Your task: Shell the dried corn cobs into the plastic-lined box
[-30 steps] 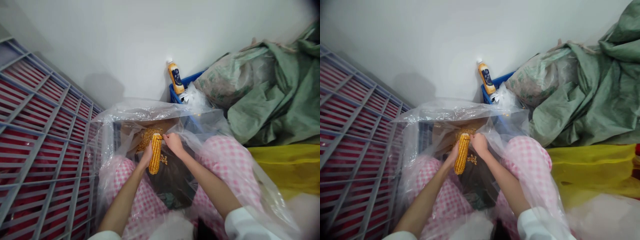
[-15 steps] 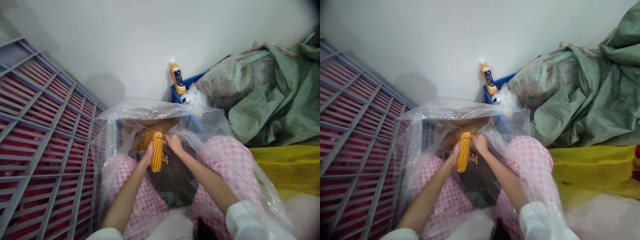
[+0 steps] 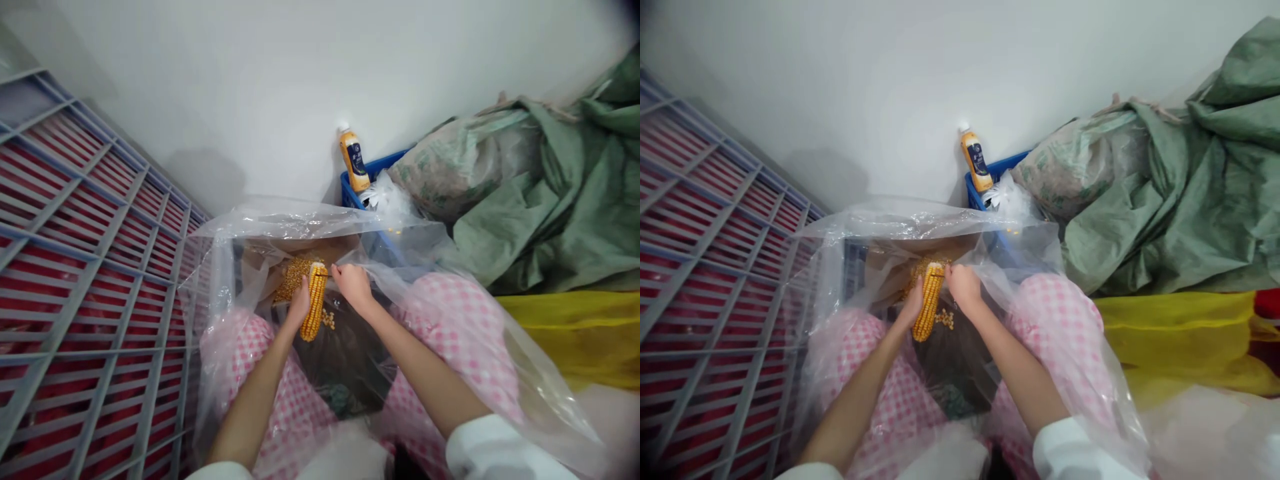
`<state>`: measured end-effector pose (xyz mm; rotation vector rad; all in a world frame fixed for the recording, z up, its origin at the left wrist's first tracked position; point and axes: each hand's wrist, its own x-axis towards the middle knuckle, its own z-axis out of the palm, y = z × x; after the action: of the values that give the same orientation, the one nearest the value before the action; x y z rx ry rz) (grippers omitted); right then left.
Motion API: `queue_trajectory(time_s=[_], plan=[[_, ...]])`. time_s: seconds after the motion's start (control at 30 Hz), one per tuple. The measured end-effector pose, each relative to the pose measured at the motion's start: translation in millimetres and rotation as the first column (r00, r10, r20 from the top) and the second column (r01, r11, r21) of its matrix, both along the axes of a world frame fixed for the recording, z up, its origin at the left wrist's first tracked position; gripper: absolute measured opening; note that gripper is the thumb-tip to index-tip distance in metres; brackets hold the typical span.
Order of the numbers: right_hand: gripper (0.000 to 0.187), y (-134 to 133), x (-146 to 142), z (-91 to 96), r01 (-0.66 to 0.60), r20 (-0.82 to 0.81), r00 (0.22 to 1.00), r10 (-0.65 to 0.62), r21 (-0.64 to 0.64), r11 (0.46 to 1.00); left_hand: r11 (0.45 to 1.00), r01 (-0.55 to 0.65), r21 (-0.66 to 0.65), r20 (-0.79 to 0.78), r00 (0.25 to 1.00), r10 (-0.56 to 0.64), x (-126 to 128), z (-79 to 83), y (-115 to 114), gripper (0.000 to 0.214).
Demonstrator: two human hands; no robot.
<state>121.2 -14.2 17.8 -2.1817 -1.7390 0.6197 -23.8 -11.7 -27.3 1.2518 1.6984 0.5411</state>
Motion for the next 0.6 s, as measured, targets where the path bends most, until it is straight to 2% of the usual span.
queue_trajectory(time_s=[0.1,0.3,0.43,0.6], plan=[[0.046,2,-4,-3.4,-0.005,-0.002,1.0,0.005,-0.024,1.0,0.999,0.027,0.029,-0.127,0.992,-0.023,1,4.6,-2,0.068],[0.042,2,-7,-16.9,0.053,-0.086,0.995,-0.057,-0.048,0.997,1.0,0.004,-0.008,-0.106,0.994,-0.005,-1,3.9,-5,0.069],[0.044,2,-9,-25.5,0.104,-0.168,0.98,-0.109,-0.039,0.994,0.999,-0.028,-0.028,0.012,1.0,0.029,-1,-2.9,-6,0.074],[0.042,4,-9,-32.9,0.132,-0.283,0.949,-0.138,-0.039,0.99,0.976,-0.083,-0.203,0.224,0.966,0.129,1,-5.7,-8,0.079]])
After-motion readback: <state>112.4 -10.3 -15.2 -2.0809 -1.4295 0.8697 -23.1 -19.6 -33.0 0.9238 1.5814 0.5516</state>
